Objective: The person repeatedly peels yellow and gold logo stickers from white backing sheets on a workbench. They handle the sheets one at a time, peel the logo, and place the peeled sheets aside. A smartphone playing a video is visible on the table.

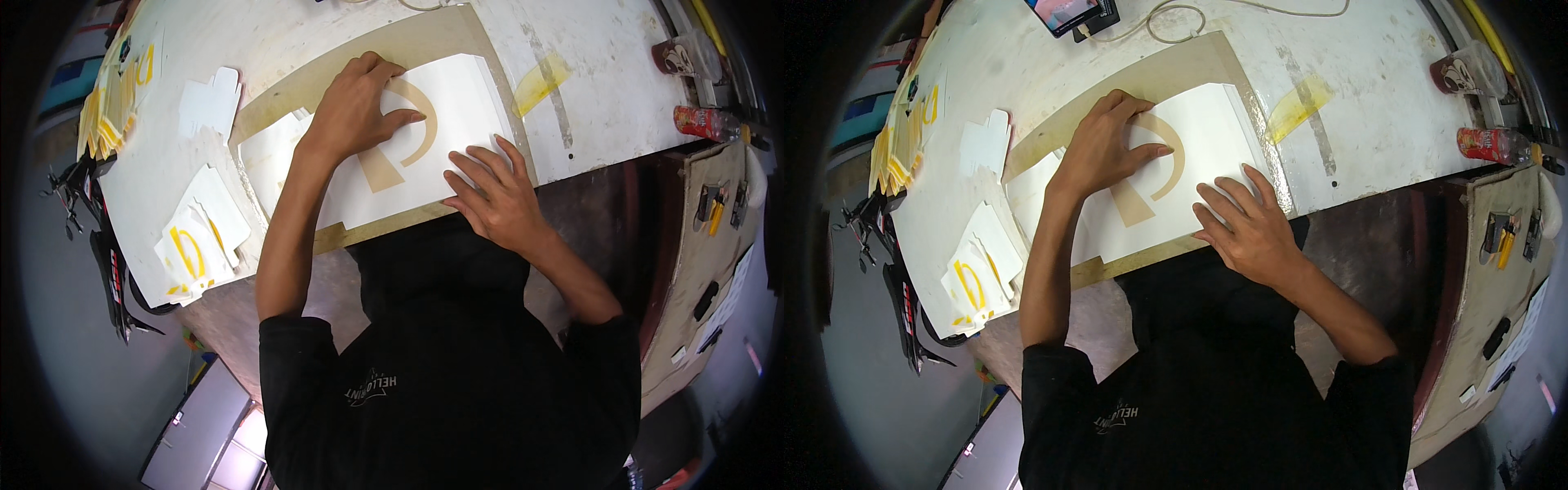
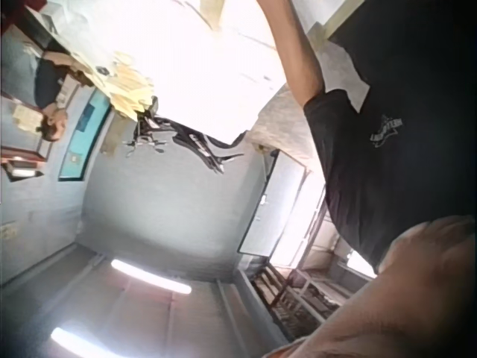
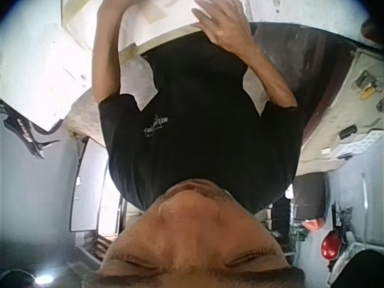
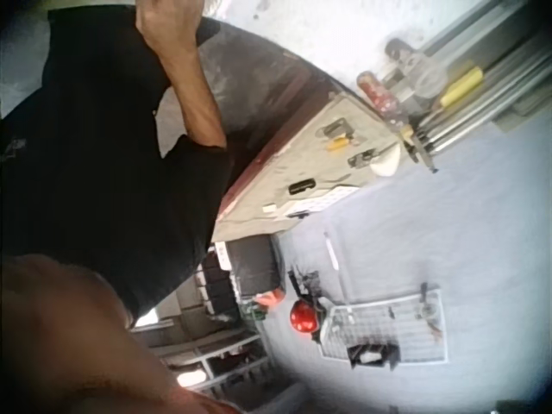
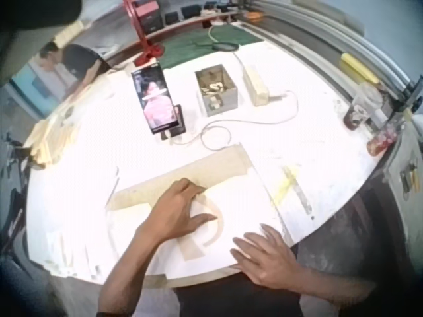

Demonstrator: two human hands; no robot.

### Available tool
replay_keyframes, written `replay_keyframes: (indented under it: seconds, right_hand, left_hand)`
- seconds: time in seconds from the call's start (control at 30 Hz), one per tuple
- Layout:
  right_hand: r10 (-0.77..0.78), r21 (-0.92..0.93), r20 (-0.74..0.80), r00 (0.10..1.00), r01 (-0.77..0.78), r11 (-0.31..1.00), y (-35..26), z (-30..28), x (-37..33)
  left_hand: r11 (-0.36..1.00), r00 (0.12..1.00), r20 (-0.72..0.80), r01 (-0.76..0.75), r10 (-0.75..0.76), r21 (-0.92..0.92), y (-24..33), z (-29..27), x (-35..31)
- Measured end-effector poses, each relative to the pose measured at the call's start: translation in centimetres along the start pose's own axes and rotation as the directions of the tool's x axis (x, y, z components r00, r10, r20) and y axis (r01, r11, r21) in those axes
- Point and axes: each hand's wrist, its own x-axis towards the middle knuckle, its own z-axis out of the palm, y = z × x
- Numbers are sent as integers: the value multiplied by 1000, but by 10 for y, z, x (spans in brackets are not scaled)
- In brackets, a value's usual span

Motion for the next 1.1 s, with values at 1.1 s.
replay_keyframes:
  seconds: [1.1]
  right_hand:
    - [26,301,-72,997,-3,954,36,-57,-40]
  left_hand:
    - [989,998,61,0,9,-149,21,8,54]
